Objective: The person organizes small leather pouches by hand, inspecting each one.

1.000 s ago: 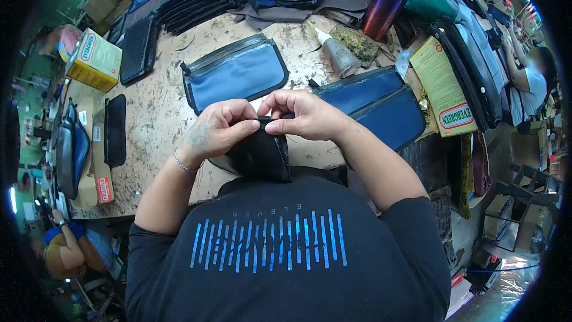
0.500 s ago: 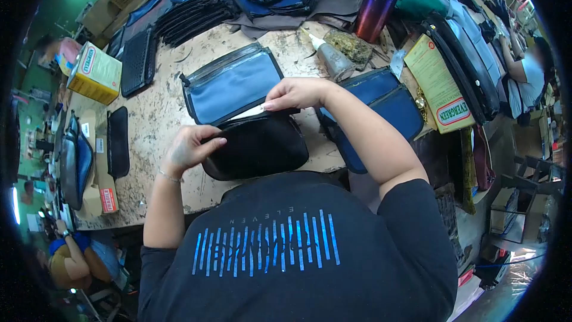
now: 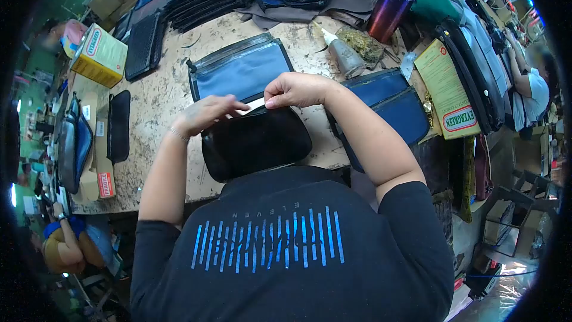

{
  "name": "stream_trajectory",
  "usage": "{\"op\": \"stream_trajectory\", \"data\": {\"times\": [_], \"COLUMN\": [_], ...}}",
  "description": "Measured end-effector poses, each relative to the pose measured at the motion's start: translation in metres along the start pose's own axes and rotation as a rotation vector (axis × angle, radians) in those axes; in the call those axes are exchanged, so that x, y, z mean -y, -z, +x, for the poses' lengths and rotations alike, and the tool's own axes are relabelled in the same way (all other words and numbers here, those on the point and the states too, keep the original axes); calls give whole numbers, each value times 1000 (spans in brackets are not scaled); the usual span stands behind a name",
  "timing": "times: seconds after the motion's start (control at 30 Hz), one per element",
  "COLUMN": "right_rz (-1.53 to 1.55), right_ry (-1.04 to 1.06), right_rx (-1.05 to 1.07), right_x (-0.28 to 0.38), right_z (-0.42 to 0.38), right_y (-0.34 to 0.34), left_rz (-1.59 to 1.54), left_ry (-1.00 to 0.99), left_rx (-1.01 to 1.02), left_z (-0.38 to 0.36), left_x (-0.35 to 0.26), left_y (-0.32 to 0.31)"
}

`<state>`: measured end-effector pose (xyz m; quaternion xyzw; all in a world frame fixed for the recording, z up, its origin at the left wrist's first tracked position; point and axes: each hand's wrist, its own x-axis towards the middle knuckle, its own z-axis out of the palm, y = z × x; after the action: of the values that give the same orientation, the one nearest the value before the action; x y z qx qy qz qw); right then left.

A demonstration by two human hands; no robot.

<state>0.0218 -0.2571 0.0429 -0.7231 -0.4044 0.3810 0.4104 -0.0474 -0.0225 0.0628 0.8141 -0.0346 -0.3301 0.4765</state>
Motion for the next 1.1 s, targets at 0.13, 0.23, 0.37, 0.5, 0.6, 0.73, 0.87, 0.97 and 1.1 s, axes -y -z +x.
{"op": "stream_trajectory", "data": {"times": [0.13, 0.23, 0.37, 0.5, 0.6, 0.73, 0.87, 0.97, 1.1], "right_rz": [39, 27, 44, 21, 71, 119, 167, 95, 62], "right_ry": [-46, -47, -18, -59, -18, -37, -119, -139, -136], "right_rx": [-17, -31, -26, -31, -74, -172, -208, -231, -249], "right_x": [6, 4, -5, -7, -7, -13, -19, -16, -12], "right_z": [-6, -10, -7, -5, -6, -1, -1, -3, -4], "right_y": [2, 2, -1, -1, -8, -14, -15, -17, -18], "left_rz": [102, -149, -119, -86, -142, -356, -419, -350, -342], "left_ry": [-165, -129, -102, -164, -172, 29, 80, -30, 4], "left_rx": [131, 103, 68, 22, 48, 146, 119, 188, 191], "left_z": [21, 20, 22, 21, 28, 44, 48, 53, 49], "left_x": [-14, -13, -5, 0, 3, 13, 16, 22, 14], "left_y": [-9, -17, -22, -23, -22, -16, -19, -19, -18]}}
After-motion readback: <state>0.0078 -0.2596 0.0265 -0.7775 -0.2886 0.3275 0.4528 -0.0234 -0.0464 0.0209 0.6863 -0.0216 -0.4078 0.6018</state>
